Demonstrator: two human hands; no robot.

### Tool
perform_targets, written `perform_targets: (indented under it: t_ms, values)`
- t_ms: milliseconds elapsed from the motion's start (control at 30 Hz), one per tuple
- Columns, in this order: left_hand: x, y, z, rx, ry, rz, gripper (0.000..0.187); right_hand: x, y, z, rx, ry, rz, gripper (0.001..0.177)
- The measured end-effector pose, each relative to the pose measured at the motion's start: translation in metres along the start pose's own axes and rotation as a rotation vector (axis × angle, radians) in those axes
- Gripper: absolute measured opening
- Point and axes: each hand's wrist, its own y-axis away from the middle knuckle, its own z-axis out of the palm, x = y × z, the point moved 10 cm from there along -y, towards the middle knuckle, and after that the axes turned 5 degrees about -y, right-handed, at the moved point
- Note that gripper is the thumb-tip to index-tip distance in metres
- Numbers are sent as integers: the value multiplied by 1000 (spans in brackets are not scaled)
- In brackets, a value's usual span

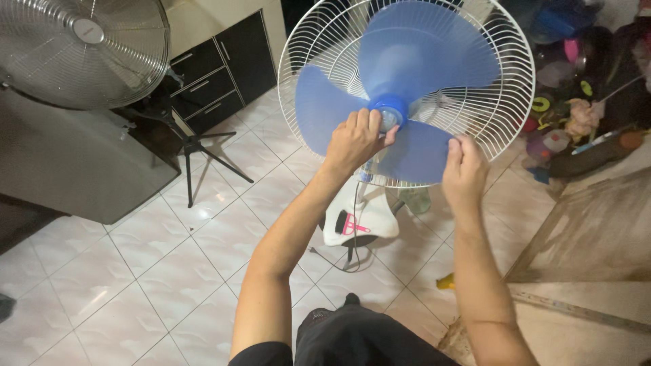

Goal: The person reassembles a standing electric fan by attaching the blue fan blades to the motor hub, then securing the front wire cage. They wipe the fan base with a cloth and repeatedly adjust the blade hub and cage to ensure a snug fit.

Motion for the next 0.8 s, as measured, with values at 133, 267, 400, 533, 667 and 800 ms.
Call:
perform_targets:
  t_ms: [133,267,400,533,667,800]
  values:
    - [3,-2,-1,-14,12,40,47,61,60,49,73,-132,234,37]
    - [13,-9,-3,-70,29,104,45,100,110,125,176,-422,600,38]
    - [13,-5,-14,-151,28,83,37,51,99,133,-208,-68,424,32]
    - [-14,11,-29,-161,234,-130,43,-11,65,55,-170,-11,213,19]
    - [-43,26,-48,-44,275,-225,53,-93,25,-33,223,173,-386,25]
    - [-63,28,-55,28,354,-326,43,-82,5,-21,86,191,-333,41]
